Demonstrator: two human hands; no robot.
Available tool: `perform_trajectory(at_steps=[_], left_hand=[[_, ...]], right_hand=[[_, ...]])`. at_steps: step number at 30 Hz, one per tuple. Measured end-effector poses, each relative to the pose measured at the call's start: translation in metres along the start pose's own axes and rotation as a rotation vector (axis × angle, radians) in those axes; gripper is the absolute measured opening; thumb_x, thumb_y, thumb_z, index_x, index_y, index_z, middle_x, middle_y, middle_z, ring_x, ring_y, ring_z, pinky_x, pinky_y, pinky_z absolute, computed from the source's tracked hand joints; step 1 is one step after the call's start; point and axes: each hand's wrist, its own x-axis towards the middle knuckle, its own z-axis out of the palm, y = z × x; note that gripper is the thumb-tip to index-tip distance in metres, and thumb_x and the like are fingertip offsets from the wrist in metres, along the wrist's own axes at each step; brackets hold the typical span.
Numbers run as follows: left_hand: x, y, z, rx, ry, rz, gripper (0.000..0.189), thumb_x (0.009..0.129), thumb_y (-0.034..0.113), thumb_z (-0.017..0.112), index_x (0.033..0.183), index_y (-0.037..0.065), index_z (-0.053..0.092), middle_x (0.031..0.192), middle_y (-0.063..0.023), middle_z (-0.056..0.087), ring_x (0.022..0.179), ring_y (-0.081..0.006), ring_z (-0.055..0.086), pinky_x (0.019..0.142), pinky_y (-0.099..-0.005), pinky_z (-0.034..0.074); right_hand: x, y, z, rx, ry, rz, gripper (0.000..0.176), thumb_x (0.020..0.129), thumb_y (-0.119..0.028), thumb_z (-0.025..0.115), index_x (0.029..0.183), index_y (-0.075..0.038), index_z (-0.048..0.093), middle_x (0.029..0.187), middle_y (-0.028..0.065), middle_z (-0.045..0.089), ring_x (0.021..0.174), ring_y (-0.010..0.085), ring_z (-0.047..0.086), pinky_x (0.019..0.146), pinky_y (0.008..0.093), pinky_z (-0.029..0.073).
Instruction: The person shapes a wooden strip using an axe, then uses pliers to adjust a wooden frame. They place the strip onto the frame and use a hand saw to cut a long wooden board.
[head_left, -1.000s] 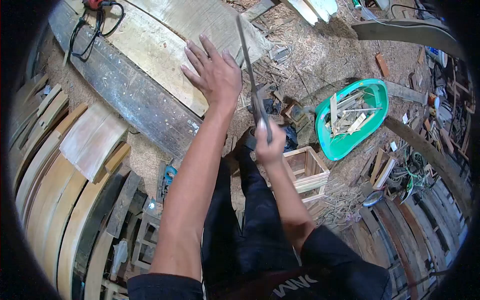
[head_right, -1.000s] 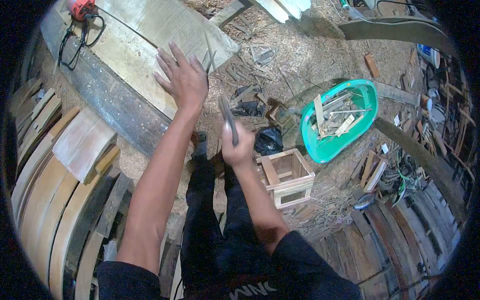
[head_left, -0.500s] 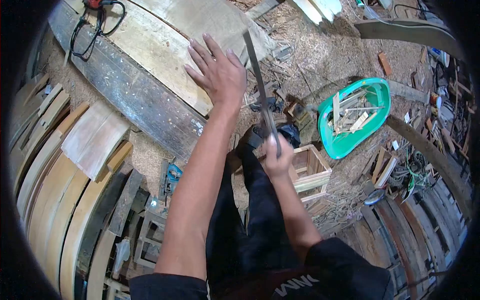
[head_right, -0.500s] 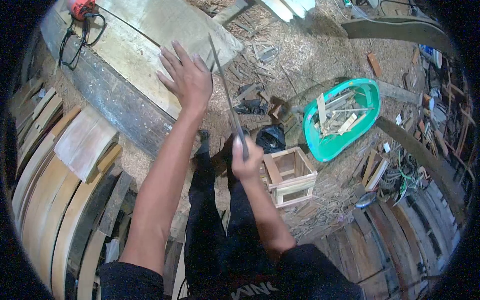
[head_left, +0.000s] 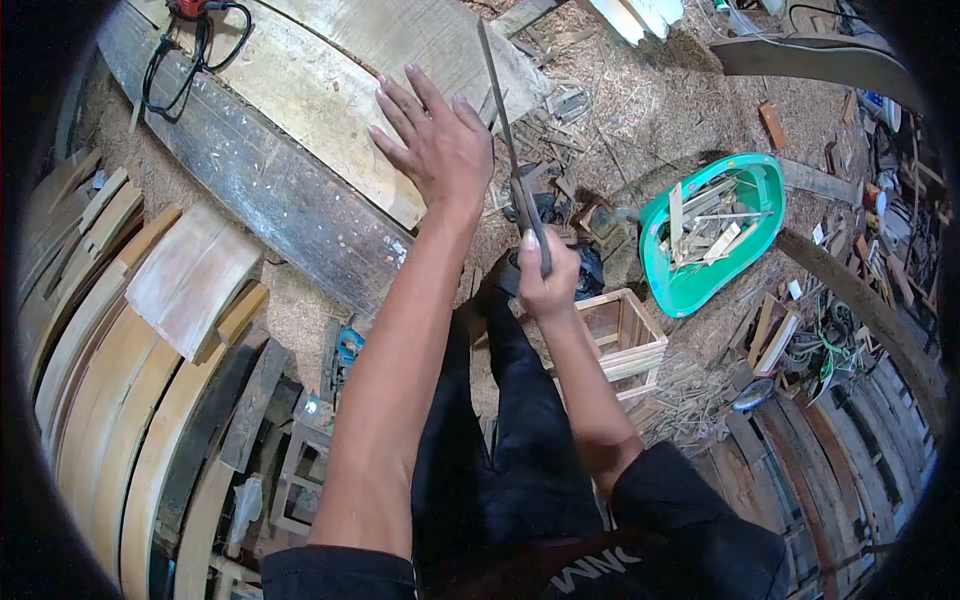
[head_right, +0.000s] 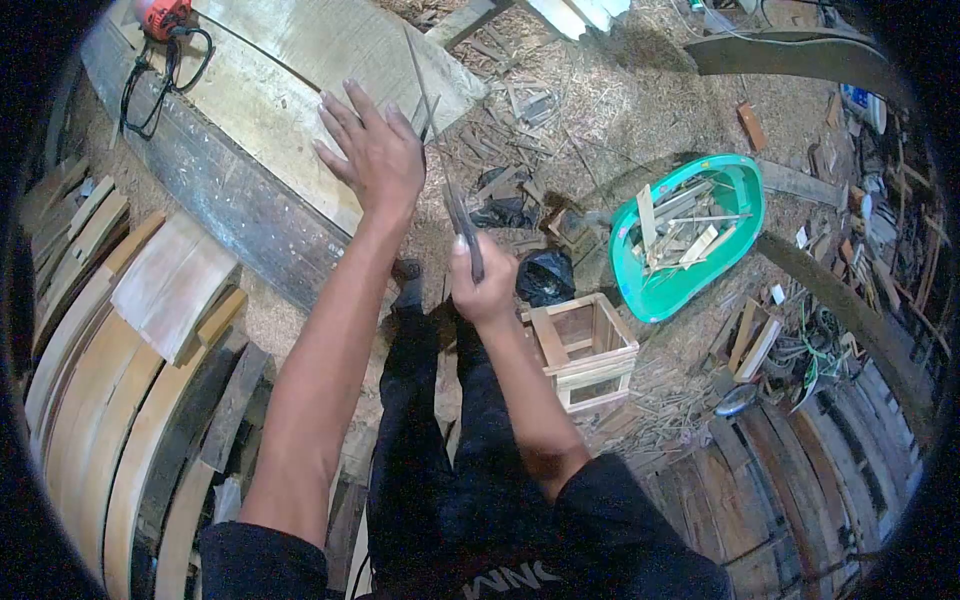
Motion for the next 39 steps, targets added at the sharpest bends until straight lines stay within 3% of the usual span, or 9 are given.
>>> perform_trajectory(at_steps=[3,5,9,14,19,25,29,35,39], left_hand=[[-0.005,0.002,0.0,0.003,-0.014,-0.003,0.065,0.101,0.034,0.039,0.155,0.002,0.022,0.159,-0.0298,0.017,0.149,-0.0421,0.015,0.116,-0.0625,0.007],[0.001,0.0,0.0,0.004,-0.002,-0.005,0.065,0.101,0.034,0.039,0.155,0.002,0.022,0.159,-0.0296,0.017,0.149,-0.042,0.015,0.116,-0.0626,0.007],[-0.004,-0.002,-0.001,0.005,-0.015,-0.007,0.065,0.101,0.035,0.039,0.155,0.001,0.022,0.159,-0.0295,0.016,0.15,-0.0417,0.013,0.116,-0.063,0.007],[0.006,0.002,-0.001,-0.007,-0.006,-0.014,0.065,0.101,0.035,0.039,0.154,0.001,0.022,0.159,-0.0301,0.016,0.15,-0.0418,0.013,0.116,-0.0632,0.007],[-0.001,0.0,0.0,-0.01,-0.006,0.002,0.065,0.101,0.034,0.039,0.155,0.001,0.022,0.158,-0.031,0.017,0.149,-0.0422,0.014,0.116,-0.0628,0.008],[0.005,0.001,0.0,-0.003,0.011,-0.006,0.064,0.102,0.034,0.038,0.154,0.001,0.022,0.159,-0.0301,0.017,0.149,-0.0423,0.015,0.116,-0.0622,0.007],[-0.001,0.0,0.0,-0.018,-0.001,-0.006,0.064,0.102,0.035,0.037,0.154,0.001,0.022,0.159,-0.0296,0.017,0.149,-0.0423,0.015,0.117,-0.0623,0.007],[0.004,0.002,0.002,-0.005,0.009,-0.007,0.065,0.102,0.036,0.036,0.155,0.001,0.021,0.159,-0.0301,0.017,0.149,-0.042,0.013,0.116,-0.0626,0.006],[0.0,0.0,-0.001,-0.034,-0.028,-0.01,0.065,0.102,0.036,0.036,0.155,0.001,0.02,0.159,-0.0309,0.017,0.15,-0.0417,0.012,0.116,-0.0631,0.005]], right_hand=[[-0.055,0.012,-0.014,-0.017,0.029,-0.056,0.025,0.094,-0.017,0.059,0.074,-0.001,0.056,0.056,0.0081,0.048,0.051,0.0154,0.051,0.05,0.032,0.042],[-0.051,0.004,-0.013,0.027,0.03,0.037,0.026,0.095,-0.018,0.058,0.075,-0.001,0.056,0.056,0.0067,0.046,0.052,0.0132,0.047,0.05,0.0314,0.04],[0.025,-0.022,0.016,-0.05,0.013,0.063,0.025,0.095,-0.02,0.057,0.077,-0.002,0.059,0.055,0.0082,0.049,0.049,0.0139,0.049,0.05,0.0319,0.042],[-0.061,0.017,-0.011,0.011,0.039,0.055,0.024,0.094,-0.019,0.059,0.076,-0.004,0.06,0.058,0.0085,0.052,0.051,0.0179,0.055,0.051,0.0331,0.044],[0.024,-0.006,0.016,0.013,0.006,0.041,0.026,0.095,-0.022,0.061,0.077,-0.003,0.058,0.056,0.0074,0.047,0.049,0.015,0.048,0.049,0.0338,0.041],[-0.05,-0.005,-0.014,-0.022,0.035,0.056,0.023,0.093,-0.017,0.058,0.075,-0.002,0.058,0.056,0.0101,0.049,0.049,0.0197,0.054,0.05,0.0347,0.043],[0.009,-0.002,0.016,-0.016,0.024,0.026,0.028,0.094,-0.022,0.059,0.074,-0.004,0.053,0.056,0.009,0.047,0.048,0.0182,0.047,0.049,0.0347,0.04],[-0.054,0.016,-0.015,-0.022,0.022,0.027,0.027,0.094,-0.017,0.059,0.071,-0.003,0.053,0.056,0.0066,0.046,0.049,0.0153,0.05,0.049,0.0317,0.04],[0.012,-0.008,0.003,-0.018,-0.009,0.001,0.029,0.095,-0.02,0.059,0.073,-0.003,0.055,0.056,0.0088,0.051,0.049,0.0158,0.051,0.05,0.0322,0.041]])
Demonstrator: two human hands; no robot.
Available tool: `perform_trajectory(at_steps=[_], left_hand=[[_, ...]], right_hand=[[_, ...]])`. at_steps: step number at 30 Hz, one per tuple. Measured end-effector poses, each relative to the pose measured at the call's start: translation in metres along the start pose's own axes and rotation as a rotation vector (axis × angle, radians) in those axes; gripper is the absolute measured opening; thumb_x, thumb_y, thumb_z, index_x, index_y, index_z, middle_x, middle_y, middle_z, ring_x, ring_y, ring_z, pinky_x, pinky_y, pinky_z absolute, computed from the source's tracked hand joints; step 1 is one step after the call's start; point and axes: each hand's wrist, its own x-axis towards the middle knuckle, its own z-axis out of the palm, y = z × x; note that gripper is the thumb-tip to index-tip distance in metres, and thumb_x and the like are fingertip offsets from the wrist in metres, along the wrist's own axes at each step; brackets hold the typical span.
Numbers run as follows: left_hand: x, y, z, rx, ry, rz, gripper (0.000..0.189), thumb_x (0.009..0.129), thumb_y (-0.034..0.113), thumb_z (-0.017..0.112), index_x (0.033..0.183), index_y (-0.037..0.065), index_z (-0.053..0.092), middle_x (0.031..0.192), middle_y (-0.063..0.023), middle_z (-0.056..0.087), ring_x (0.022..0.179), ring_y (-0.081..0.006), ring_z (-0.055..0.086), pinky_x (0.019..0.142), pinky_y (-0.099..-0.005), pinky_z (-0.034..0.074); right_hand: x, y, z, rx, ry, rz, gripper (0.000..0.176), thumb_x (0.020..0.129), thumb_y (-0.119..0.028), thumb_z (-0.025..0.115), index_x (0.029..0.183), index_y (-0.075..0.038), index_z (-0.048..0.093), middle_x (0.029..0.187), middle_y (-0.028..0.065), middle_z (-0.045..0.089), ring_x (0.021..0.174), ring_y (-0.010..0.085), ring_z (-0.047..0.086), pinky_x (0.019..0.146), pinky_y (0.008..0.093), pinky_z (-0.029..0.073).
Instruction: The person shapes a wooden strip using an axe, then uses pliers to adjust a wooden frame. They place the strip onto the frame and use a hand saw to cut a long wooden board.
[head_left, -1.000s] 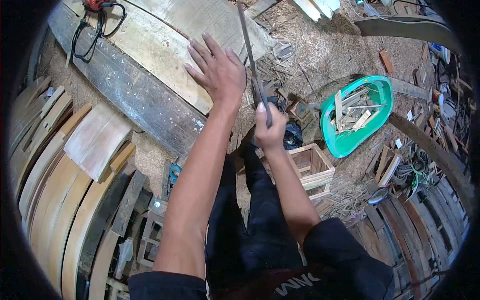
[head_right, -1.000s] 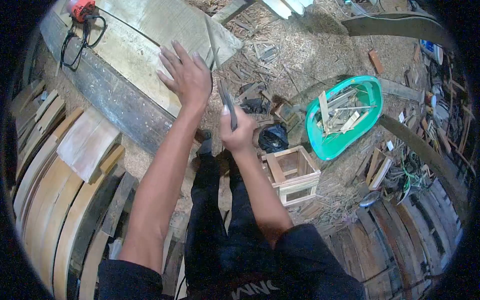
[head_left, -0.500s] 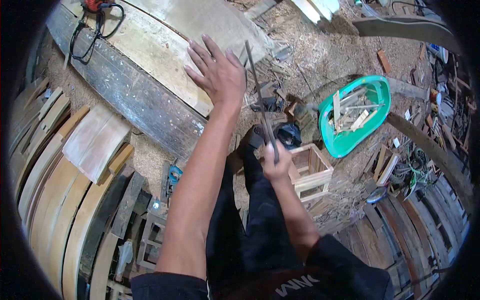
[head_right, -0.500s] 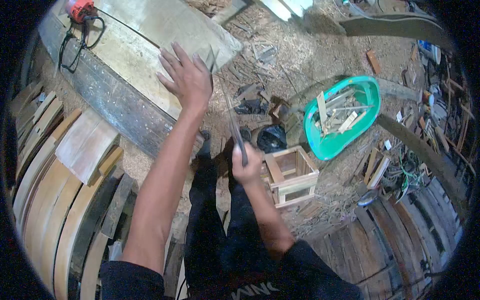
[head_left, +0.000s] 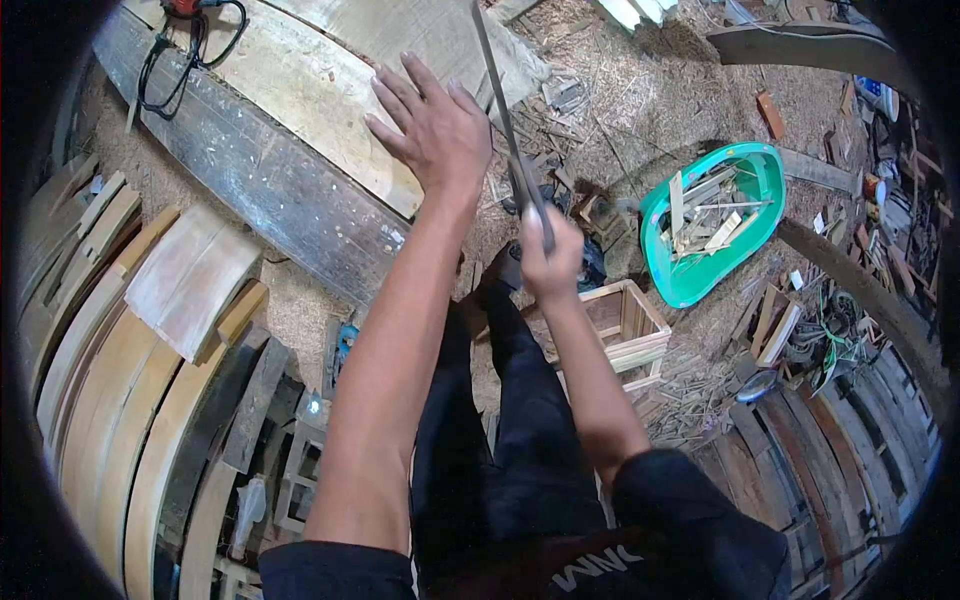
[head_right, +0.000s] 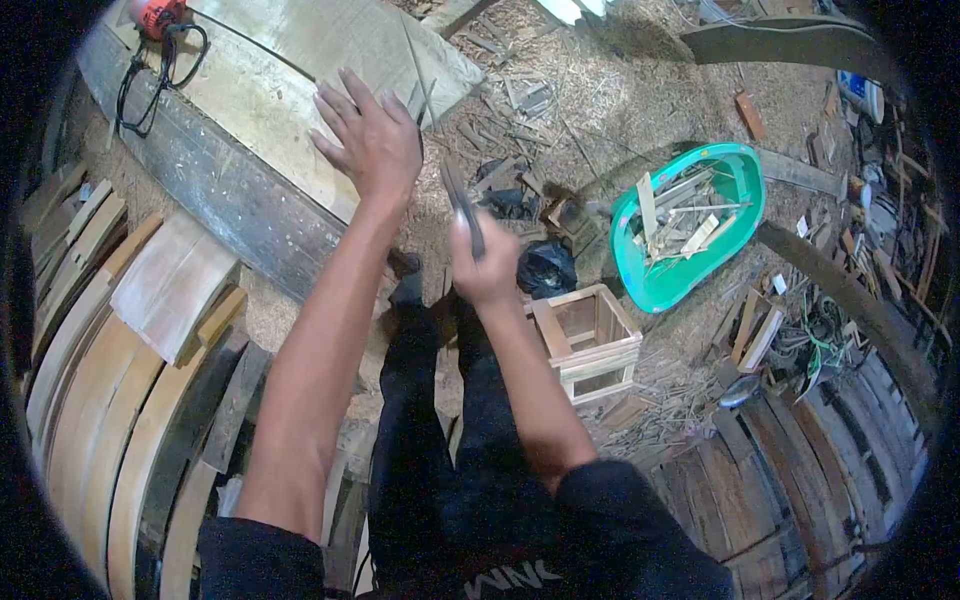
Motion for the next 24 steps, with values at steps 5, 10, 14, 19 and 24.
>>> perform_trajectory(at_steps=[5,10,14,19,24], left_hand=[[-0.004,-0.002,0.003,0.008,0.006,0.009,0.065,0.102,0.036,0.036,0.155,0.001,0.02,0.159,-0.0305,0.016,0.15,-0.0413,0.011,0.116,-0.0634,0.005],[0.0,-0.003,0.003,0.002,0.042,0.019,0.065,0.102,0.035,0.036,0.155,0.001,0.021,0.159,-0.0298,0.017,0.15,-0.0409,0.013,0.117,-0.0631,0.006],[0.0,-0.001,0.002,0.022,0.038,0.008,0.065,0.102,0.035,0.037,0.155,0.002,0.021,0.159,-0.0291,0.017,0.15,-0.0404,0.014,0.117,-0.0624,0.007],[0.0,0.0,0.003,0.04,0.055,0.007,0.065,0.101,0.035,0.039,0.155,0.002,0.022,0.159,-0.0291,0.019,0.149,-0.0407,0.015,0.117,-0.0624,0.008],[0.001,0.001,0.0,0.03,0.022,0.017,0.066,0.101,0.034,0.038,0.155,0.001,0.02,0.159,-0.0303,0.015,0.15,-0.041,0.013,0.117,-0.0628,0.007]], right_hand=[[-0.062,0.024,-0.007,0.08,0.028,0.062,0.025,0.095,-0.018,0.058,0.075,-0.002,0.058,0.057,0.0065,0.053,0.05,0.0134,0.051,0.05,0.03,0.042],[-0.016,0.011,0.005,-0.018,0.06,-0.095,0.029,0.094,-0.021,0.059,0.073,-0.002,0.055,0.054,0.0096,0.047,0.048,0.0168,0.049,0.048,0.0336,0.04],[-0.011,0.001,0.001,-0.007,0.01,-0.006,0.032,0.095,-0.024,0.059,0.072,-0.002,0.055,0.055,0.0089,0.05,0.05,0.0157,0.051,0.05,0.0334,0.042],[-0.05,0.011,-0.008,0.014,0.046,0.019,0.032,0.096,-0.02,0.058,0.07,-0.003,0.054,0.056,0.0057,0.048,0.054,0.0106,0.049,0.051,0.0315,0.04],[0.004,-0.004,0.01,0.023,0.03,0.044,0.028,0.094,-0.022,0.061,0.076,-0.002,0.056,0.055,0.0066,0.048,0.052,0.0101,0.049,0.049,0.0311,0.041]])
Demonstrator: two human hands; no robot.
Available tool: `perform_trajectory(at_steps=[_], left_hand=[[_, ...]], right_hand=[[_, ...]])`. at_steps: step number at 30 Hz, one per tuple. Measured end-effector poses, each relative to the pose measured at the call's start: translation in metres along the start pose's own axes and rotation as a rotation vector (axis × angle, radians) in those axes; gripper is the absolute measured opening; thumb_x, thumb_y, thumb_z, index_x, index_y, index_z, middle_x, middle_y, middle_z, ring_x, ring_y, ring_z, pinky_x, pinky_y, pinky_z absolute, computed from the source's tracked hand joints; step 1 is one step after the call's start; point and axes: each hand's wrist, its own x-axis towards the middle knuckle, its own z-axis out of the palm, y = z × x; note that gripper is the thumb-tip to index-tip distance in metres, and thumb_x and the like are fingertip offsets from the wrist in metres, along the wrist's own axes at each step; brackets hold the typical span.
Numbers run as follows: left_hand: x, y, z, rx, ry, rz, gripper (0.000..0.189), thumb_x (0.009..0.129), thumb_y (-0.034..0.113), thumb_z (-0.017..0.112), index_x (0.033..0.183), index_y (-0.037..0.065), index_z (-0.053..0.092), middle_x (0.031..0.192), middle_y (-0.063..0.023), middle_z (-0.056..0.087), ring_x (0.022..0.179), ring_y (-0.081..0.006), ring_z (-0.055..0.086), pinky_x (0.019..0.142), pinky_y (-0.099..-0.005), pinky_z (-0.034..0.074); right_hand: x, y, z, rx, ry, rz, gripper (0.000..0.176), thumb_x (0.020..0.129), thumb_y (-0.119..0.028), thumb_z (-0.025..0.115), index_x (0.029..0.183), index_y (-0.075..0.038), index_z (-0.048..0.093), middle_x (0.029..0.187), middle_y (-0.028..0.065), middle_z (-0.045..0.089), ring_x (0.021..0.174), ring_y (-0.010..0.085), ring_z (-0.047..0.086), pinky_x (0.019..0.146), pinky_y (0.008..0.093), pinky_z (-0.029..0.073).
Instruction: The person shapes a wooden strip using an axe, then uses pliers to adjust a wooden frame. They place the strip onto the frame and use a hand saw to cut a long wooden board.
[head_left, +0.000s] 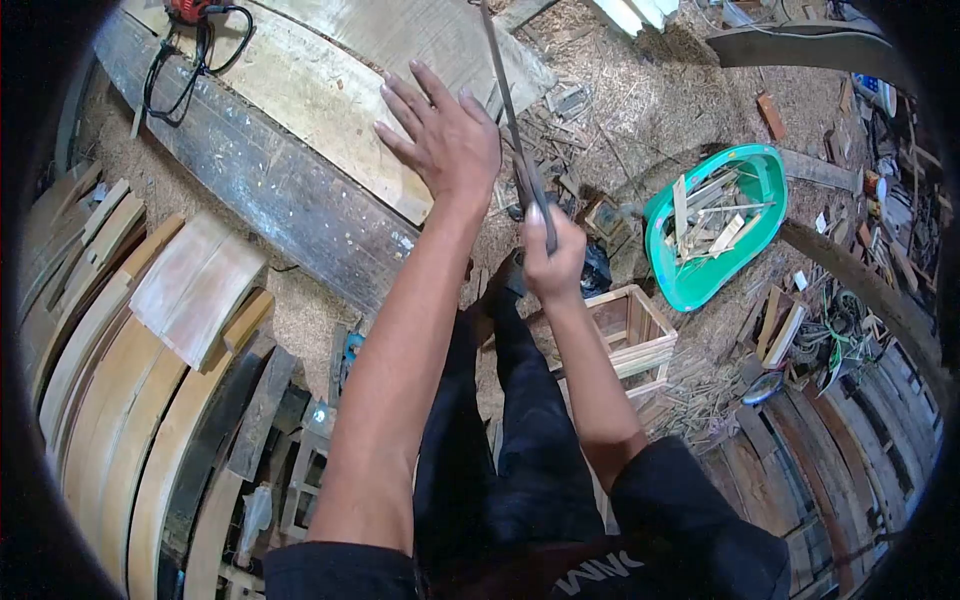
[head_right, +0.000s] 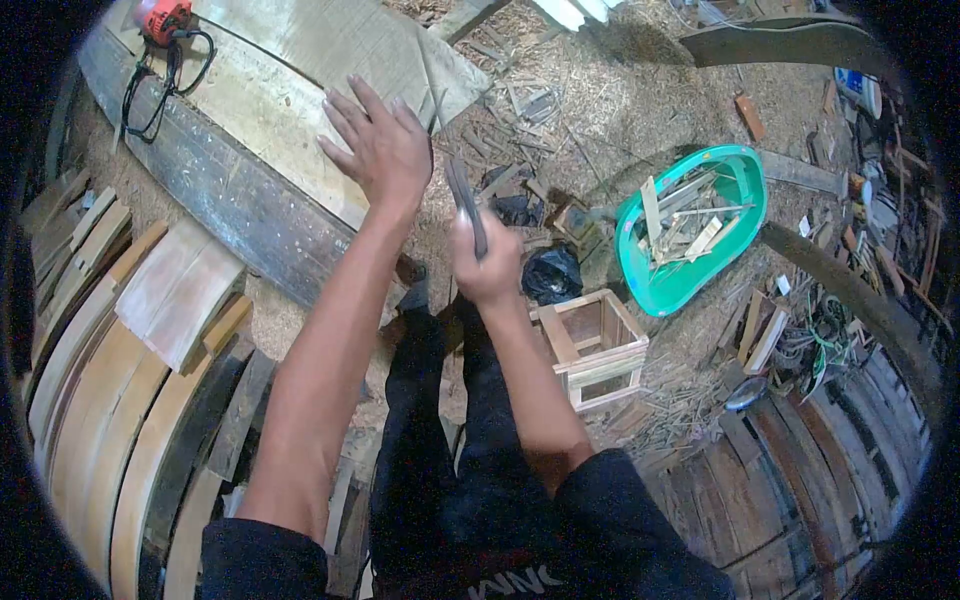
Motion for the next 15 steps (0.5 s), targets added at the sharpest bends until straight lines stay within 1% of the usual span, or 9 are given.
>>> perform_trajectory(at_steps=[2,3,4,6,7,8,10,13,15], left_hand=[[-0.002,-0.002,0.001,0.015,-0.01,0.011,0.066,0.101,0.034,0.038,0.155,0.0,0.019,0.159,-0.0305,0.015,0.15,-0.0414,0.013,0.116,-0.0628,0.007],[0.003,-0.002,0.0,0.014,0.002,0.007,0.066,0.101,0.034,0.038,0.155,0.0,0.019,0.159,-0.0305,0.015,0.15,-0.0416,0.013,0.116,-0.0628,0.007],[0.004,-0.002,0.001,0.015,0.01,-0.002,0.066,0.101,0.034,0.037,0.155,0.0,0.019,0.159,-0.0305,0.015,0.15,-0.0419,0.013,0.116,-0.0627,0.007],[-0.004,0.0,0.004,0.003,-0.006,0.011,0.066,0.102,0.035,0.037,0.155,-0.001,0.019,0.159,-0.0305,0.015,0.15,-0.0422,0.013,0.116,-0.0629,0.006],[-0.002,-0.001,0.003,-0.005,-0.001,0.012,0.066,0.102,0.035,0.036,0.155,-0.001,0.019,0.159,-0.0306,0.015,0.15,-0.0423,0.013,0.116,-0.0631,0.006],[-0.003,-0.002,0.002,-0.009,-0.003,0.014,0.066,0.102,0.035,0.036,0.155,0.0,0.019,0.159,-0.0306,0.015,0.15,-0.0424,0.013,0.116,-0.0634,0.006],[-0.004,-0.003,0.002,-0.024,0.003,0.016,0.066,0.102,0.035,0.036,0.155,0.0,0.02,0.159,-0.031,0.016,0.15,-0.0424,0.013,0.116,-0.0635,0.006],[-0.001,-0.005,0.001,-0.026,-0.001,0.016,0.066,0.102,0.035,0.036,0.155,0.0,0.02,0.159,-0.0314,0.016,0.15,-0.0422,0.013,0.116,-0.0632,0.006],[-0.003,-0.004,0.002,-0.024,0.002,0.014,0.066,0.102,0.035,0.036,0.155,0.0,0.02,0.158,-0.0315,0.016,0.15,-0.042,0.013,0.116,-0.0629,0.006]], right_hand=[[-0.044,0.026,-0.016,-0.019,0.002,-0.069,0.025,0.094,-0.021,0.06,0.078,-0.001,0.06,0.057,0.007,0.051,0.053,0.0099,0.054,0.051,0.0298,0.044],[-0.055,0.02,-0.022,-0.062,0.007,-0.108,0.023,0.093,-0.019,0.059,0.08,-0.001,0.062,0.058,0.0076,0.054,0.054,0.0119,0.058,0.053,0.0294,0.046],[-0.057,0.02,-0.025,-0.021,0.013,-0.042,0.022,0.093,-0.019,0.059,0.079,-0.002,0.062,0.057,0.007,0.052,0.052,0.0126,0.056,0.052,0.0302,0.045],[-0.037,0.026,-0.019,-0.002,0.029,-0.032,0.024,0.094,-0.019,0.059,0.077,-0.002,0.06,0.056,0.0063,0.05,0.051,0.0117,0.053,0.051,0.0308,0.043],[-0.013,0.017,-0.01,-0.058,0.009,-0.108,0.027,0.096,-0.02,0.057,0.076,-0.002,0.058,0.055,0.0055,0.048,0.052,0.0096,0.049,0.05,0.0309,0.041],[0.003,0.005,-0.001,-0.016,-0.01,-0.025,0.028,0.097,-0.021,0.055,0.076,-0.003,0.057,0.056,0.0066,0.048,0.052,0.0104,0.05,0.05,0.0318,0.041],[-0.002,0.002,0.0,-0.016,-0.004,0.008,0.027,0.096,-0.02,0.056,0.077,-0.002,0.058,0.056,0.0063,0.048,0.052,0.0116,0.05,0.05,0.0319,0.041],[-0.072,0.028,-0.018,-0.002,0.039,-0.095,0.026,0.095,-0.018,0.056,0.076,0.0,0.059,0.058,0.0061,0.049,0.053,0.0126,0.049,0.051,0.0302,0.041],[-0.069,0.025,-0.024,0.009,0.03,-0.066,0.028,0.096,-0.018,0.056,0.074,-0.001,0.057,0.058,0.0065,0.049,0.054,0.0123,0.049,0.053,0.0311,0.041]])
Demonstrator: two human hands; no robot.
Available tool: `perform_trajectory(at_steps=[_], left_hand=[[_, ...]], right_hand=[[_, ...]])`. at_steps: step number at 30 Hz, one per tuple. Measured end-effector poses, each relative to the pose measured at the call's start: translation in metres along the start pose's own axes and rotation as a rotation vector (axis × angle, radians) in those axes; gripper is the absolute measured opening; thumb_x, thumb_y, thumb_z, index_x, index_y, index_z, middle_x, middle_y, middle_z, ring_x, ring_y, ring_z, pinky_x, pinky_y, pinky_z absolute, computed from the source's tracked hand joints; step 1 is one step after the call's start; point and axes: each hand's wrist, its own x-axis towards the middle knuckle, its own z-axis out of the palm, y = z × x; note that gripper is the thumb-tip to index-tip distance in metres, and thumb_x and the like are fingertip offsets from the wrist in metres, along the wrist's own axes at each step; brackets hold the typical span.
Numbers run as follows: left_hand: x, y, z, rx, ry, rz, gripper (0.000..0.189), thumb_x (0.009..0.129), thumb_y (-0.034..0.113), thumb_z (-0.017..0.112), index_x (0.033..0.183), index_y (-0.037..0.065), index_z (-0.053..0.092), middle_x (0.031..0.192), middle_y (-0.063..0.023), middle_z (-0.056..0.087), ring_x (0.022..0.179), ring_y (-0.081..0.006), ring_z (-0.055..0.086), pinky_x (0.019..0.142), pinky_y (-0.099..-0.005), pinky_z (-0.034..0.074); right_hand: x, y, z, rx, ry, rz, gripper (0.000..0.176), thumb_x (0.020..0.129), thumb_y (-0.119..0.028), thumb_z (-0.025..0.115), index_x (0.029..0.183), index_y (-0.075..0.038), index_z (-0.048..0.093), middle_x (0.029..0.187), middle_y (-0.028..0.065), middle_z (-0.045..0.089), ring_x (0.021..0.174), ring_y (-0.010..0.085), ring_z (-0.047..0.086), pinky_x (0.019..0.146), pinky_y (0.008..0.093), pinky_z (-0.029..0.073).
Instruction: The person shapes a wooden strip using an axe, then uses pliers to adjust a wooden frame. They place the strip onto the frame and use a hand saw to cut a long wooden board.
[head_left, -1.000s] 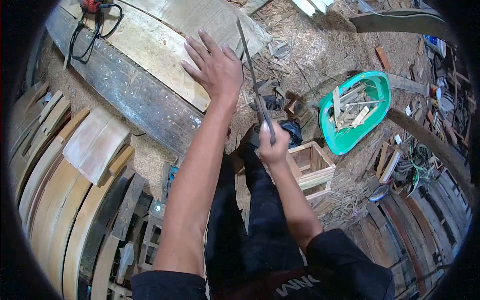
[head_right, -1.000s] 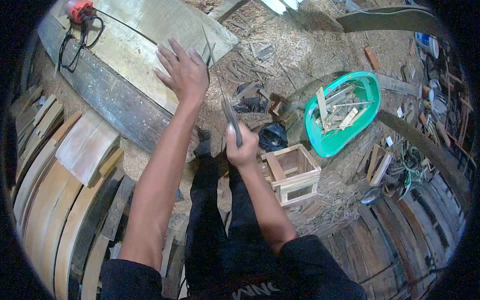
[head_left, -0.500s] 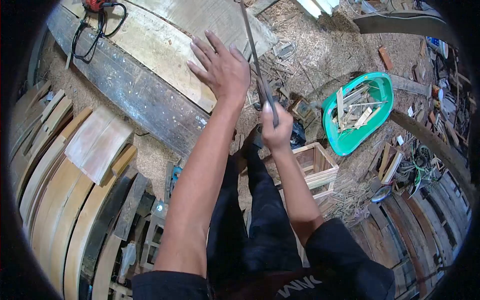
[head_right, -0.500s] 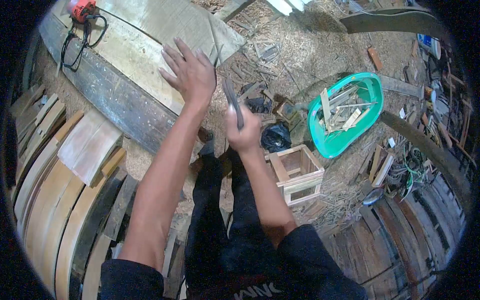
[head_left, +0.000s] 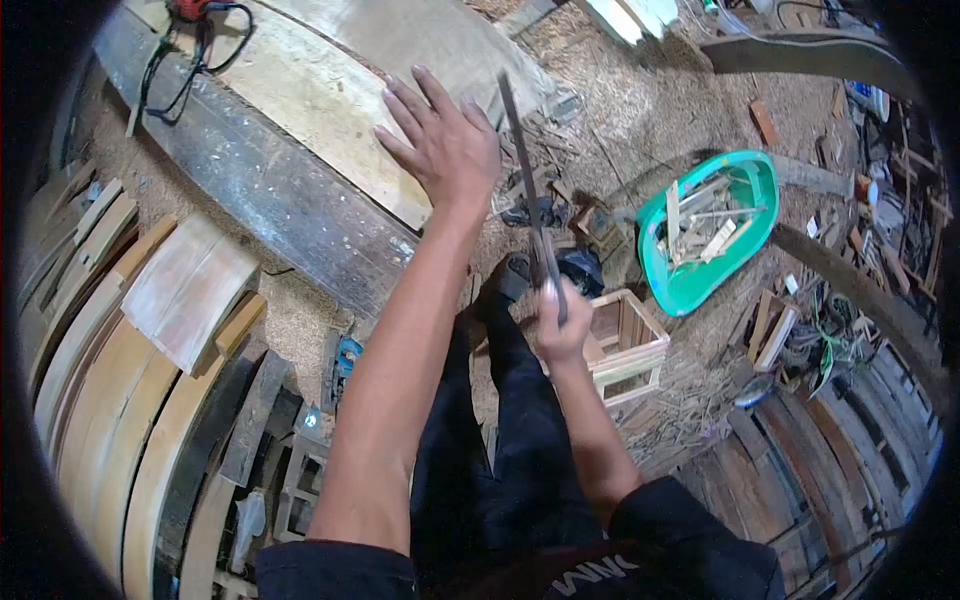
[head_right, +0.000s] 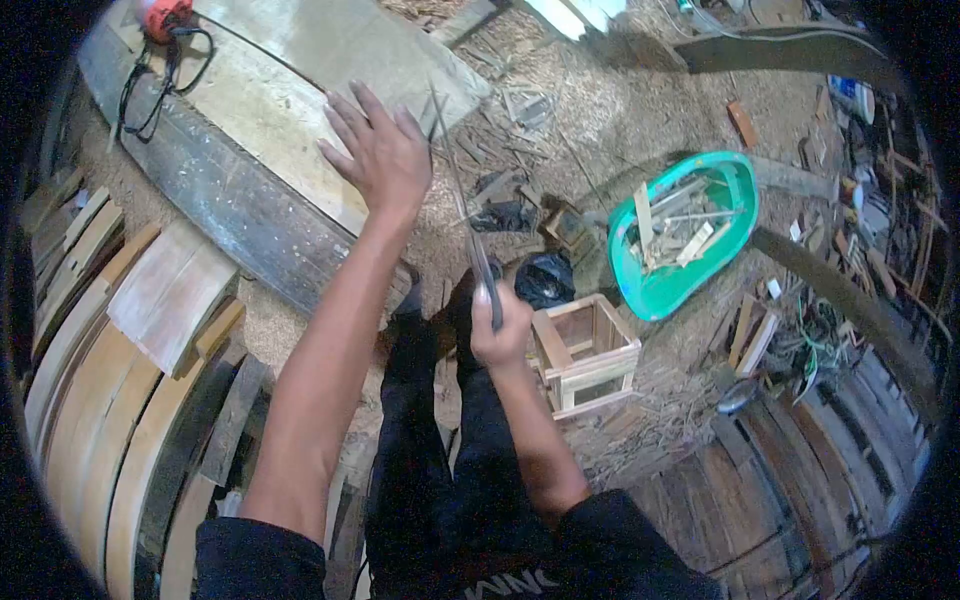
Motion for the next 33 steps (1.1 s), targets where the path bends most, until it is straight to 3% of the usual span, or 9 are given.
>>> perform_trajectory(at_steps=[5,10,13,17,21,25,29,30,33], left_hand=[[-0.007,0.002,-0.006,-0.042,-0.034,0.044,0.067,0.102,0.035,0.038,0.155,-0.001,0.019,0.158,-0.0325,0.016,0.149,-0.0437,0.013,0.117,-0.0632,0.005],[-0.038,-0.007,-0.011,0.093,-0.091,0.219,0.067,0.101,0.032,0.041,0.155,-0.002,0.018,0.158,-0.0327,0.015,0.149,-0.0446,0.012,0.115,-0.0659,0.005],[-0.038,-0.009,-0.006,0.043,-0.09,0.218,0.067,0.101,0.032,0.04,0.155,-0.003,0.017,0.158,-0.0331,0.013,0.149,-0.0443,0.011,0.115,-0.0669,0.003],[-0.036,-0.021,-0.013,-0.219,-0.152,0.207,0.062,0.102,0.032,0.038,0.153,0.0,0.024,0.159,-0.0309,0.015,0.15,-0.0416,0.01,0.118,-0.0594,-0.001],[-0.078,-0.043,-0.047,-0.357,-0.275,0.465,0.044,0.098,0.019,0.05,0.137,-0.001,0.05,0.152,-0.0262,0.036,0.146,-0.0388,0.028,0.12,-0.0522,0.015],[-0.163,-0.03,-0.064,-0.618,-0.428,0.473,0.027,0.091,0.006,0.058,0.117,-0.001,0.063,0.127,-0.0212,0.061,0.125,-0.0387,0.053,0.11,-0.0461,0.039],[-0.227,-0.036,-0.023,-0.658,-0.575,0.289,0.024,0.089,0.006,0.058,0.111,0.0,0.064,0.113,-0.0202,0.064,0.112,-0.0381,0.059,0.099,-0.0452,0.046],[-0.237,-0.04,-0.006,-0.64,-0.616,0.241,0.024,0.089,0.006,0.058,0.111,0.0,0.064,0.113,-0.0197,0.065,0.111,-0.0376,0.059,0.098,-0.0449,0.046],[-0.26,-0.046,0.045,-0.627,-0.688,0.138,0.022,0.089,0.005,0.057,0.11,0.002,0.065,0.111,-0.0192,0.065,0.109,-0.0372,0.06,0.096,-0.0448,0.047]], right_hand=[[0.077,-0.011,0.03,-0.023,-0.015,-0.029,0.029,0.097,-0.022,0.057,0.076,-0.001,0.058,0.057,0.0081,0.05,0.052,0.0138,0.048,0.051,0.0327,0.042],[0.021,0.0,0.016,-0.031,0.034,0.083,0.029,0.095,-0.021,0.058,0.072,-0.002,0.055,0.056,0.0079,0.049,0.051,0.0126,0.05,0.051,0.0334,0.042],[0.029,0.018,0.014,-0.058,0.022,-0.023,0.029,0.095,-0.02,0.058,0.072,-0.003,0.054,0.056,0.0074,0.047,0.05,0.0134,0.047,0.05,0.033,0.041],[0.019,0.016,-0.005,0.061,0.033,0.14,0.031,0.096,-0.023,0.058,0.074,-0.002,0.052,0.056,0.003,0.041,0.054,0.0095,0.041,0.05,0.0301,0.036],[-0.008,0.034,-0.029,0.018,0.146,0.115,0.034,0.097,-0.025,0.059,0.072,-0.003,0.049,0.058,-0.0007,0.043,0.056,0.0069,0.039,0.05,0.0279,0.033],[-0.043,0.052,-0.027,-0.033,0.279,0.227,0.033,0.096,-0.025,0.062,0.073,-0.004,0.05,0.059,-0.0005,0.045,0.058,0.0064,0.041,0.051,0.0276,0.036],[-0.073,0.083,-0.028,-0.241,0.369,0.282,0.027,0.092,-0.023,0.066,0.077,-0.004,0.055,0.058,0.0096,0.055,0.05,0.0242,0.055,0.052,0.0366,0.043],[-0.079,0.095,-0.027,-0.278,0.378,0.335,0.024,0.089,-0.022,0.068,0.082,-0.004,0.056,0.064,0.0154,0.059,0.059,0.0363,0.06,0.058,0.0447,0.047],[-0.082,0.148,-0.031,-0.427,0.344,0.316,0.025,0.087,-0.023,0.07,0.086,-0.002,0.055,0.073,0.0187,0.061,0.072,0.0403,0.06,0.066,0.0494,0.047]])
